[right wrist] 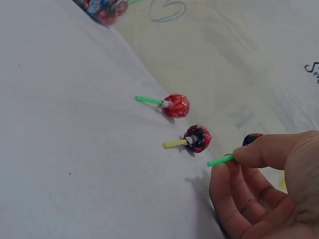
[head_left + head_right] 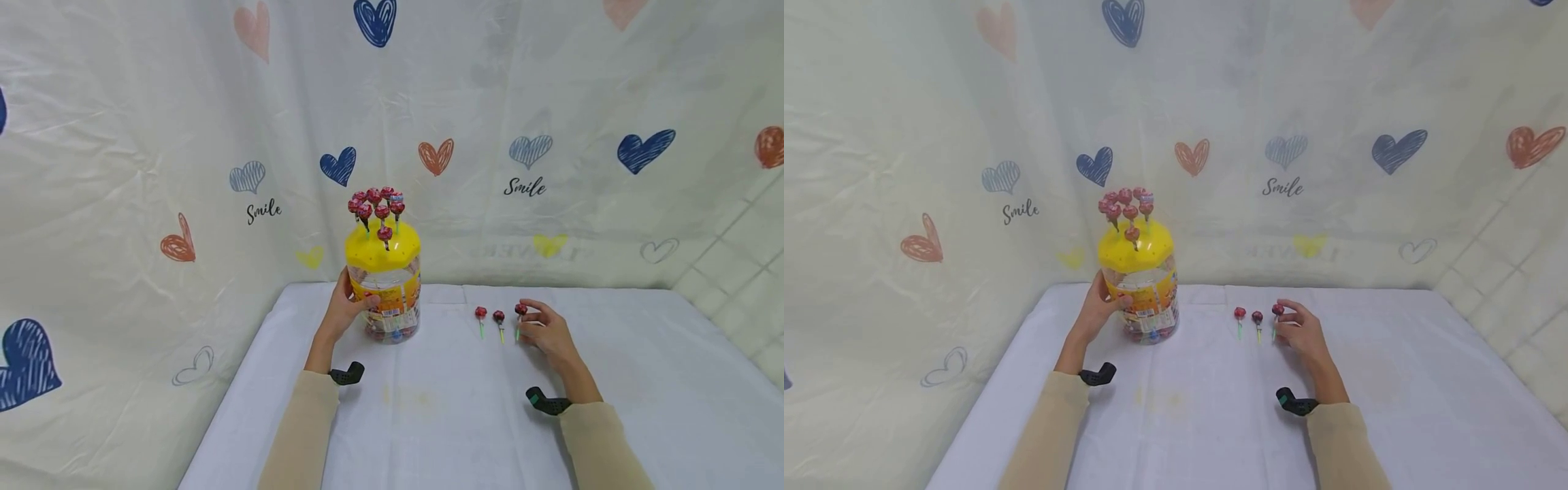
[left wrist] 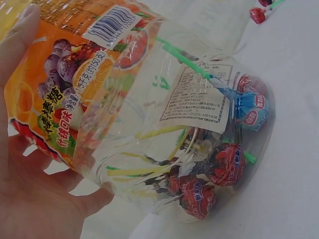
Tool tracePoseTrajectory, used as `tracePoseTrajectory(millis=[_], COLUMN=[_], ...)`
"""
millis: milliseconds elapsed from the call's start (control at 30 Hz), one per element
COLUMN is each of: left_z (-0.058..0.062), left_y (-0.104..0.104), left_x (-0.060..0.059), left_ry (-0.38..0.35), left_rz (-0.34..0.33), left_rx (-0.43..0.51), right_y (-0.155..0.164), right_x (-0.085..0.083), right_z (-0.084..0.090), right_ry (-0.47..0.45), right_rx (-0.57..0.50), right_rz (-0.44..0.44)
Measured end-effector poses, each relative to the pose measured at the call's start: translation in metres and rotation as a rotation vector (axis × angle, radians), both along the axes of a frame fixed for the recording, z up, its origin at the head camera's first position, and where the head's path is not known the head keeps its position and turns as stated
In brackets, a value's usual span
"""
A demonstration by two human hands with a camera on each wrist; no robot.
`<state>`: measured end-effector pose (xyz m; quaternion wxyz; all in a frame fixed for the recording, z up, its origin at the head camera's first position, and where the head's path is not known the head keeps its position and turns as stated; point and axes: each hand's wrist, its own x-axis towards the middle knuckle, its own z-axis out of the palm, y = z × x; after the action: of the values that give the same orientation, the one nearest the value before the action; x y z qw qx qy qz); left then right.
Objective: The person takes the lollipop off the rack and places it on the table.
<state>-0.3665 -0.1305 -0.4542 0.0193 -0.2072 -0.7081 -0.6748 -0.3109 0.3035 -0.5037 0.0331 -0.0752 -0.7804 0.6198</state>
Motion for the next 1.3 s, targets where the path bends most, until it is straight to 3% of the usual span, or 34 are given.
tracePoseTrajectory(millis=[333, 700, 933, 1033, 1300], left_z=[0.001, -0.001, 0.002, 0.009, 0.003], left_y=[0.001, 0.001, 0.0, -0.001, 0.0], left_x=[0.001, 0.0, 0.002, 0.007, 0.004], left_ry=[-0.008, -0.012, -0.038, -0.052, -0.033], left_rz=[0.003, 0.015, -0.003, -0.019, 0.01], left_rx=[0.001, -0.005, 0.0, -0.002, 0.002], right_y=[0.001, 0.01, 0.011, 0.01, 0.008], right_x=[-0.012, -0.024, -0.031, -0.032, -0.03], right_z=[0.0, 0.006, 0.007, 0.008, 0.012], right_ry=[-0.006, -0.013, -0.08, -0.09, -0.153], right_rx=[0.198, 0.442, 0.498, 0.512, 0.508], right_rz=[0.041, 0.162, 0.211, 0.23, 0.231])
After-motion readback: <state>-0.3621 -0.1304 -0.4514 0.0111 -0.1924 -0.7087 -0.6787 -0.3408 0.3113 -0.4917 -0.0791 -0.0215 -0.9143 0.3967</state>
